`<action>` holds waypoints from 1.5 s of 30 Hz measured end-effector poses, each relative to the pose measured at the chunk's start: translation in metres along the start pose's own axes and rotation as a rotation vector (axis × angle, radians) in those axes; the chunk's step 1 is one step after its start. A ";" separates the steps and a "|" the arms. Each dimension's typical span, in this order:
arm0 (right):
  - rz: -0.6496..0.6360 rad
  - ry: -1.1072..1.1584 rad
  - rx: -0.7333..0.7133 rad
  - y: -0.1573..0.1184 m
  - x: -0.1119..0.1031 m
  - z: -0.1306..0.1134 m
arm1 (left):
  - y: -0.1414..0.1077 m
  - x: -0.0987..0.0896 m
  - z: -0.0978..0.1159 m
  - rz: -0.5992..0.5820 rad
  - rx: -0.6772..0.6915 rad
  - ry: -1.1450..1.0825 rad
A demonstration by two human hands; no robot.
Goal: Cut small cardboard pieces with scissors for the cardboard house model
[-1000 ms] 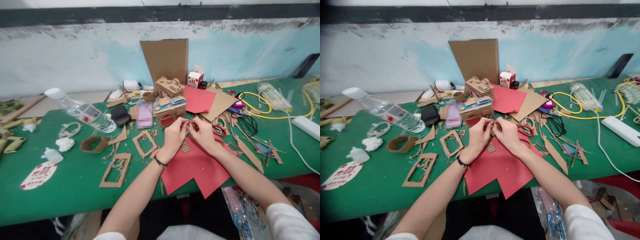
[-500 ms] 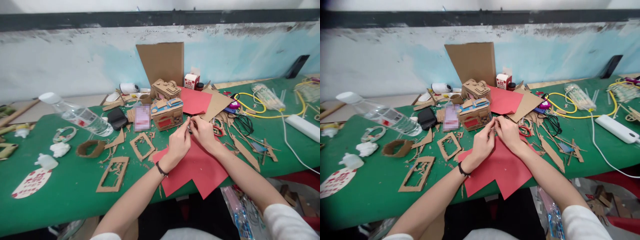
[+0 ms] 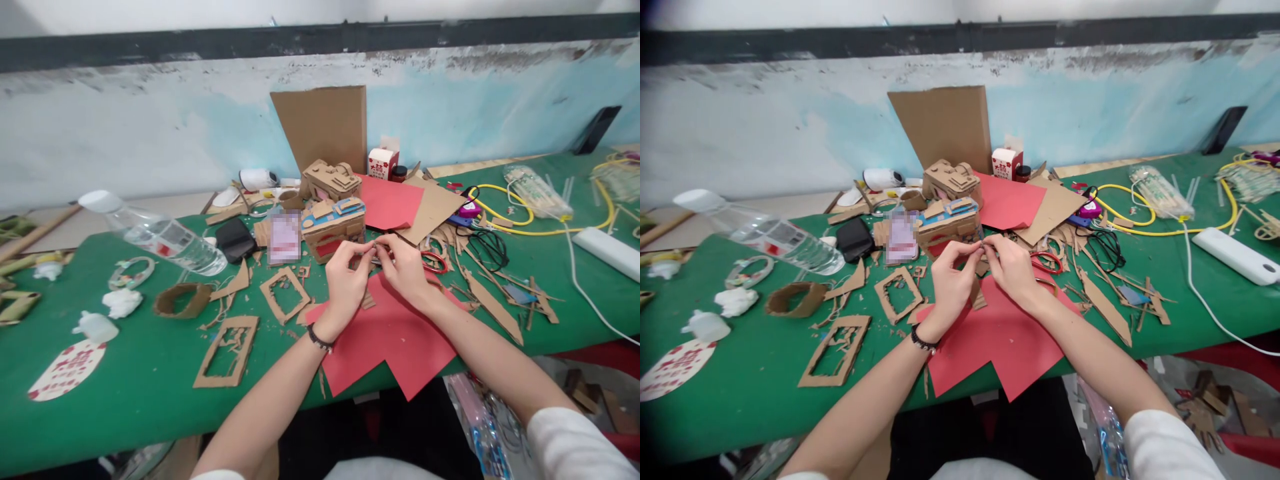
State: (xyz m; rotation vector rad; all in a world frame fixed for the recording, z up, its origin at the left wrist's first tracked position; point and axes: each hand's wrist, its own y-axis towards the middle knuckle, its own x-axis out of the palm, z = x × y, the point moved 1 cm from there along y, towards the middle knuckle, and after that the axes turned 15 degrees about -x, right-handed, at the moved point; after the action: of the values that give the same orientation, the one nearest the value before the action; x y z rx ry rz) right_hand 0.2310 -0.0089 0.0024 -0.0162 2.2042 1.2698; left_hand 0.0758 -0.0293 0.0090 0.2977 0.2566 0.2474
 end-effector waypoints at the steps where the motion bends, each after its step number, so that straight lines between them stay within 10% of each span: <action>1: 0.002 -0.016 -0.002 -0.001 -0.001 -0.002 | -0.002 0.001 0.000 0.013 0.020 0.000; 14: 0.058 0.063 0.143 0.006 -0.004 0.006 | 0.008 -0.002 0.000 -0.006 -0.002 -0.036; 45: -0.111 -0.131 -0.005 0.005 0.000 0.000 | 0.009 -0.002 -0.005 0.042 0.168 0.072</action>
State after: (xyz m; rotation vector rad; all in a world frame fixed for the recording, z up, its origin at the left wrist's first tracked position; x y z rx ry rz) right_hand 0.2299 -0.0058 0.0068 -0.0549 2.0596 1.1812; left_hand 0.0702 -0.0203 0.0074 0.4612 0.3438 0.2787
